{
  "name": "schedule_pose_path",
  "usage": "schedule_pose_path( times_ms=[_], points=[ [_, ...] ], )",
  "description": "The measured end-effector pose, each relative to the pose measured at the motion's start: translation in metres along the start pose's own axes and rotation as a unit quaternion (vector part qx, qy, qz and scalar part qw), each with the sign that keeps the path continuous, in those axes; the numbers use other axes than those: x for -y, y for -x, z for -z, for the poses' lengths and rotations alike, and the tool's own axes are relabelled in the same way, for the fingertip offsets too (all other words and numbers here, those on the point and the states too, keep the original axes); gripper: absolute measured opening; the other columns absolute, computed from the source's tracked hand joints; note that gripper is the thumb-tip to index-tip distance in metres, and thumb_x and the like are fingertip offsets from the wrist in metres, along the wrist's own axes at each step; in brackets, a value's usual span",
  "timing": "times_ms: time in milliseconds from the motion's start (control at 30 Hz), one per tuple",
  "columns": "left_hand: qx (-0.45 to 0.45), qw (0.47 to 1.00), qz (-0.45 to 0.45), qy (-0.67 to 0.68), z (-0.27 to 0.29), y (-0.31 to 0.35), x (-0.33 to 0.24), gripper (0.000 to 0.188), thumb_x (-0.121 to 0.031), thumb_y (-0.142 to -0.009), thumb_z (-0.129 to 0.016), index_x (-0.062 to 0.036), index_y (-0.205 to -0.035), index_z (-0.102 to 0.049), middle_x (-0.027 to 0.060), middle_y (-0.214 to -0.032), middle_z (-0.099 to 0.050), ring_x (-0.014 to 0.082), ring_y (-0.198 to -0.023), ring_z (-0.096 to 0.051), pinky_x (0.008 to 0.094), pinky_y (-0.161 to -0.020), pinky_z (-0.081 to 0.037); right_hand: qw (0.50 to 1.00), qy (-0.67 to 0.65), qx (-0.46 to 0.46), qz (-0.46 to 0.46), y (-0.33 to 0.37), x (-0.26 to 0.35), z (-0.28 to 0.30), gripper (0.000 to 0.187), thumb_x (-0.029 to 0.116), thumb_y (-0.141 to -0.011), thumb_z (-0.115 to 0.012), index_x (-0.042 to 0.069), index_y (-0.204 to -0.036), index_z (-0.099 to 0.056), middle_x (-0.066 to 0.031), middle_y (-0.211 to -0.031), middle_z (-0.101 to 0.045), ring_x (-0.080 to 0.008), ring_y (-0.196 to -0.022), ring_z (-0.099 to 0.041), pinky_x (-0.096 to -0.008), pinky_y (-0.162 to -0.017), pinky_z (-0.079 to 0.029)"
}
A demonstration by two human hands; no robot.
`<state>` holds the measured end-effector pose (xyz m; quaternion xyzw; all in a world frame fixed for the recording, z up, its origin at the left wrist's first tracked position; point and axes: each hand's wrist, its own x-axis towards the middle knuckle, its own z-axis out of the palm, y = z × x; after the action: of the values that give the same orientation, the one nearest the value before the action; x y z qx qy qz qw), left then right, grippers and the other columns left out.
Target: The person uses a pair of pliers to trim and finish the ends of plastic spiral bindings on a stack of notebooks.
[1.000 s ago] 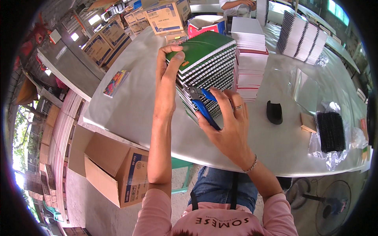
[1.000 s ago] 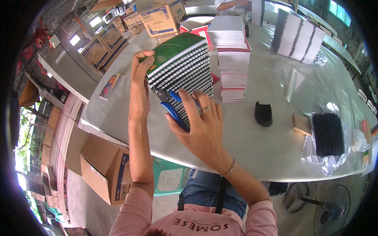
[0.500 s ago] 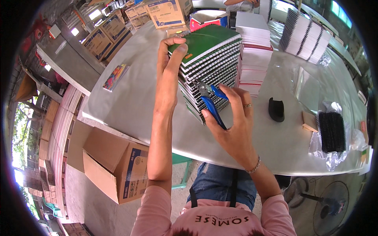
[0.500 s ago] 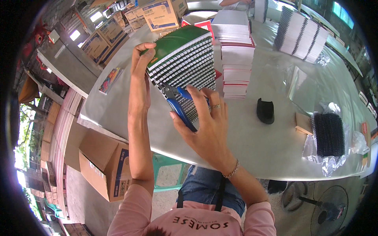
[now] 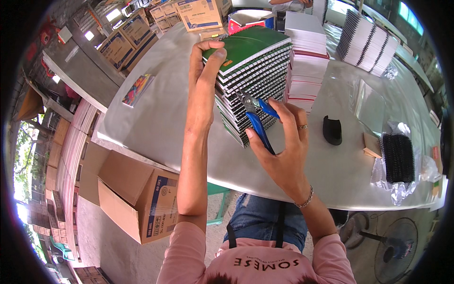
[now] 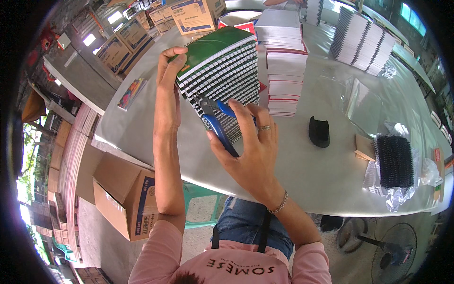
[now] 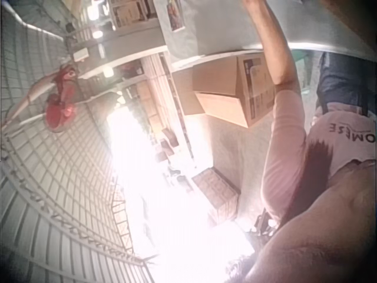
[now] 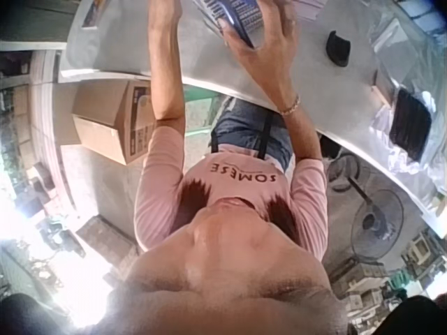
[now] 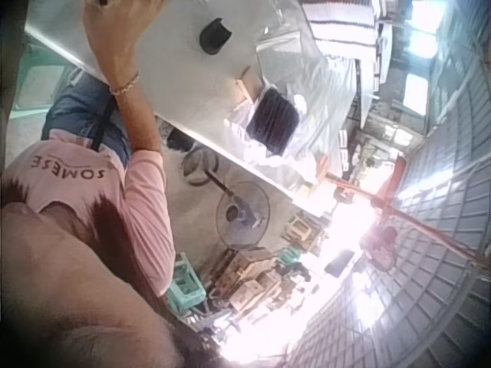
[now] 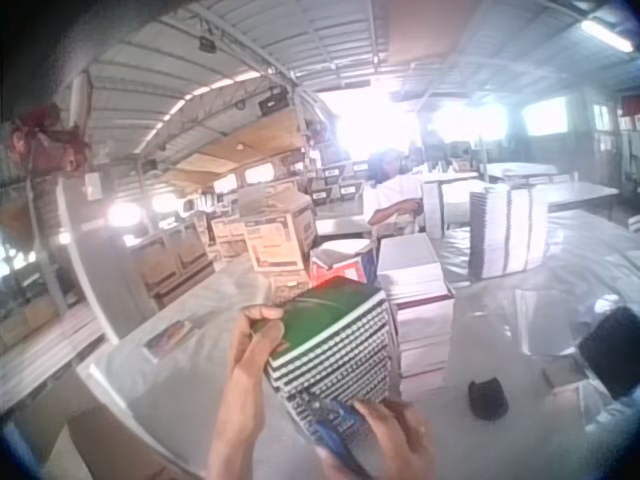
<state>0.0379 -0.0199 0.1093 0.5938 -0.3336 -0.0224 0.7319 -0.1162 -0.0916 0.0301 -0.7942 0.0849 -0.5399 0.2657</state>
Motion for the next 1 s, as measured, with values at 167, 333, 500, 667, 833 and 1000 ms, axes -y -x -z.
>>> schedule_pose_path(
  times_ms=[167,333,500,667,833,1000],
  points=[
    [-0.002,1.0,0.006,0.004,0.0,0.001,0.0,0.028,-0.032,-0.096,-0.058,-0.0126,-0.116,-0.058,0.0011,-0.096,-0.056,0.0076,-0.082,-0.047,0.0231,-0.068,-0.034,1.0,0.019,0.013,0.007,0.002,0.001,0.001,0.064,0.022,-0.074,-0.085,0.007,-0.131,-0.06,-0.0132,-0.118,-0.057,-0.0306,-0.104,-0.058,-0.0432,-0.085,-0.047],
    [-0.002,1.0,0.002,0.002,0.001,0.0,0.002,0.028,-0.032,-0.096,-0.058,-0.013,-0.116,-0.058,0.0008,-0.095,-0.056,0.007,-0.081,-0.047,0.0235,-0.066,-0.034,1.0,0.018,0.01,0.015,0.003,-0.001,-0.004,0.063,0.023,-0.073,-0.086,0.007,-0.129,-0.062,-0.0133,-0.116,-0.058,-0.0304,-0.102,-0.06,-0.0423,-0.084,-0.047],
    [-0.002,1.0,0.0,-0.004,0.0,0.0,0.003,0.029,-0.034,-0.096,-0.058,-0.013,-0.116,-0.058,0.0009,-0.095,-0.056,0.0069,-0.079,-0.047,0.0232,-0.065,-0.033,0.999,0.011,-0.004,0.031,0.001,-0.005,-0.008,0.057,0.023,-0.075,-0.084,0.006,-0.126,-0.064,-0.0126,-0.109,-0.062,-0.0279,-0.09,-0.063,-0.0379,-0.076,-0.05],
    [0.006,1.0,-0.001,0.027,-0.002,0.0,0.0,0.027,-0.031,-0.097,-0.059,-0.0119,-0.116,-0.057,0.0012,-0.094,-0.057,0.0078,-0.081,-0.049,0.0234,-0.068,-0.036,0.915,-0.287,0.18,-0.219,-0.014,-0.009,0.01,0.046,0.023,-0.083,-0.08,0.003,-0.121,-0.063,-0.0128,-0.105,-0.064,-0.0229,-0.084,-0.064,-0.0348,-0.071,-0.051],
    [0.002,1.0,0.003,0.024,0.001,0.003,0.0,0.026,-0.03,-0.097,-0.059,-0.0111,-0.116,-0.057,0.002,-0.094,-0.058,0.0082,-0.082,-0.051,0.0241,-0.07,-0.038,0.899,-0.304,0.207,-0.237,-0.013,0.004,0.015,0.045,0.024,-0.087,-0.077,0.002,-0.122,-0.061,-0.0151,-0.111,-0.061,-0.0227,-0.092,-0.063,-0.035,-0.074,-0.05],
    [0.003,1.0,-0.006,0.004,0.0,0.0,0.0,0.026,-0.03,-0.097,-0.059,-0.0117,-0.115,-0.057,0.003,-0.095,-0.06,0.0081,-0.082,-0.052,0.0239,-0.07,-0.038,0.999,0.0,0.047,-0.003,0.006,-0.003,0.002,0.061,0.026,-0.079,-0.082,0.007,-0.132,-0.059,-0.0139,-0.118,-0.057,-0.0298,-0.104,-0.056,-0.0409,-0.085,-0.044]
  ],
)
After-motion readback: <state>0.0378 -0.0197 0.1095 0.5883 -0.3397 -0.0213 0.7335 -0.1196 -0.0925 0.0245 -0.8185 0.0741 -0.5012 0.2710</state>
